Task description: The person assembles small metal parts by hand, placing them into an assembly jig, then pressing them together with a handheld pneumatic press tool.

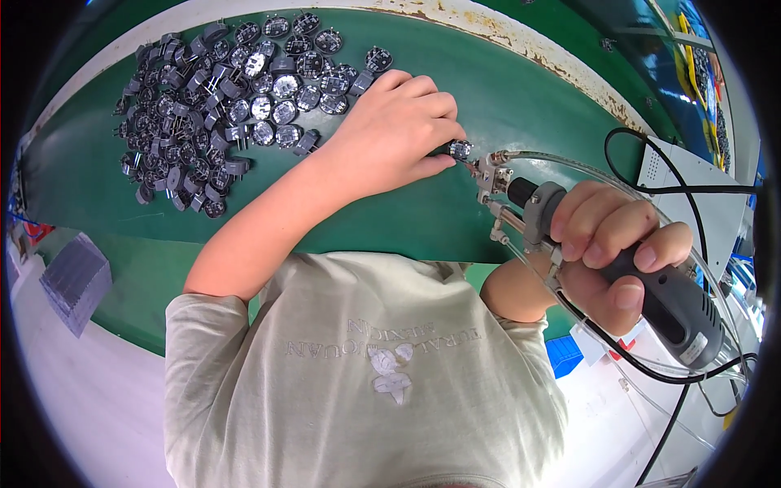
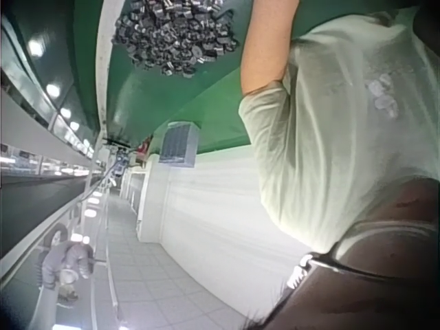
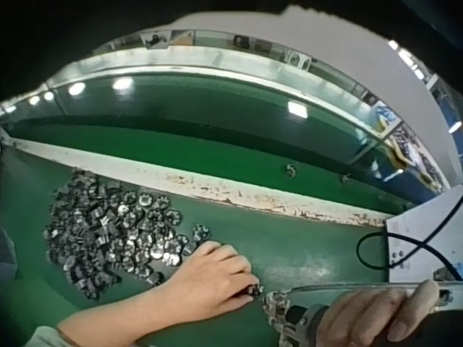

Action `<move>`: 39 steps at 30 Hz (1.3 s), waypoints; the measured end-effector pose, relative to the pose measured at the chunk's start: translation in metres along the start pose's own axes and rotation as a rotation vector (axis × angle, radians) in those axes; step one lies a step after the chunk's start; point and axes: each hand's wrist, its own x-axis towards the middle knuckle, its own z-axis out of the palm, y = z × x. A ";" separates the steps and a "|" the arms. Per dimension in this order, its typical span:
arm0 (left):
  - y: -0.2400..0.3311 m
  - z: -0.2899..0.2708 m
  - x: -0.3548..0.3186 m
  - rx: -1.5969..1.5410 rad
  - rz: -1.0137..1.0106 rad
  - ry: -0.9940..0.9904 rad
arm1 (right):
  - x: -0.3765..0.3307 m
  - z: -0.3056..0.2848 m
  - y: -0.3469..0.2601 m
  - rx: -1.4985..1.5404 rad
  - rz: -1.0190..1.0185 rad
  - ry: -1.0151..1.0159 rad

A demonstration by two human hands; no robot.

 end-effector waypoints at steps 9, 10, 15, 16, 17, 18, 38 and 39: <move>-0.002 0.002 -0.001 -0.012 0.000 -0.003 | 0.007 0.008 0.001 -0.027 0.043 -0.009; -0.002 0.002 0.000 -0.011 0.002 -0.006 | 0.010 0.009 0.000 -0.067 0.079 -0.053; -0.001 -0.002 0.003 0.010 0.009 -0.033 | 0.017 0.016 0.000 -0.168 0.178 -0.106; -0.001 -0.003 0.003 0.009 0.005 -0.051 | 0.018 0.017 0.000 -0.171 0.173 -0.110; -0.001 -0.003 0.003 0.015 0.007 -0.043 | 0.018 0.020 0.000 -0.171 0.173 -0.093; -0.001 -0.003 0.002 0.009 0.004 -0.036 | 0.018 0.021 0.000 -0.171 0.172 -0.076; -0.095 -0.115 0.117 0.437 -0.526 -0.101 | 0.013 -0.015 -0.022 -0.028 -0.162 0.075; -0.091 -0.107 0.121 0.427 -0.456 -0.027 | 0.013 -0.015 -0.021 -0.028 -0.162 0.077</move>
